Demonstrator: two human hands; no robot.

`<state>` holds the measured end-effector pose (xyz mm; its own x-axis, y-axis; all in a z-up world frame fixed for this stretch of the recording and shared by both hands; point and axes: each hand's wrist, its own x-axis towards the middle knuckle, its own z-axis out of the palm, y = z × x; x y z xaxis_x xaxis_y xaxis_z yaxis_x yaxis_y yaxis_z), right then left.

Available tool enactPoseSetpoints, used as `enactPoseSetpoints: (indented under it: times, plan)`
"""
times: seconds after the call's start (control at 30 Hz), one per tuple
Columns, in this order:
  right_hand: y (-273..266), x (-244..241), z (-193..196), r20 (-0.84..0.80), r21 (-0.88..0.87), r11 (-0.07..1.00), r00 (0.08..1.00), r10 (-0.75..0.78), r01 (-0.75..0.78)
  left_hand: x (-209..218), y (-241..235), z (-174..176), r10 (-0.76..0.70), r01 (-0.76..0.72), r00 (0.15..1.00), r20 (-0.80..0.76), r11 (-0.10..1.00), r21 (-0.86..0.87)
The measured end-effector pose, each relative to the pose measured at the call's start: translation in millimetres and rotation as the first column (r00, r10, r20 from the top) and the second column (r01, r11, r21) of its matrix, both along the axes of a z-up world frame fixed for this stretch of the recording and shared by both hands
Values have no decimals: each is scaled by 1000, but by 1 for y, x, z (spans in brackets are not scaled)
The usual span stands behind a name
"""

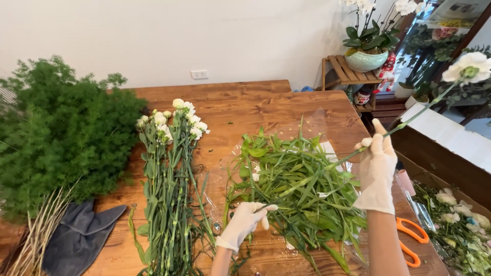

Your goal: The person trims the leaves and lower stems of white carnations by hand. They remove unwanted foliage from each flower and place the cleaned stems on the table.

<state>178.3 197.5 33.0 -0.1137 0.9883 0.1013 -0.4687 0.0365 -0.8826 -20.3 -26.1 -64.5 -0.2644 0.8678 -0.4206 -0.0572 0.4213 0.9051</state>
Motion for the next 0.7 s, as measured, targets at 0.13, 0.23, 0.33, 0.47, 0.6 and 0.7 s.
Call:
enactPoseSetpoints:
  times: [0.13, 0.23, 0.33, 0.47, 0.6, 0.7]
  plan:
    - [-1, 21, 30, 0, -37, 994, 995, -100, 100, -17, -11, -9, -29, 30, 1000, 11, 990, -138]
    - [-7, 34, 45, 132, 8, 994, 985, -108, 108, -39, -12, -37, -138, 80, 971, -196, 957, -277]
    - [-45, 17, 74, 408, -4, 1000, 913, 3, -1, -45, 9, -23, -383, 131, 707, -594, 897, -422]
    - [-55, -4, 38, 662, -183, 939, 669, 336, -291, -39, 33, 59, -16, 25, 750, -661, 1000, 5]
    - [-59, -24, -9, 723, -145, 781, 474, 503, -608, -16, 30, 172, 267, -187, 949, -167, 905, 383]
    - [-70, -34, -21, 664, -389, 646, 287, 691, -657, -24, 44, 178, 337, -322, 938, 77, 770, 552]
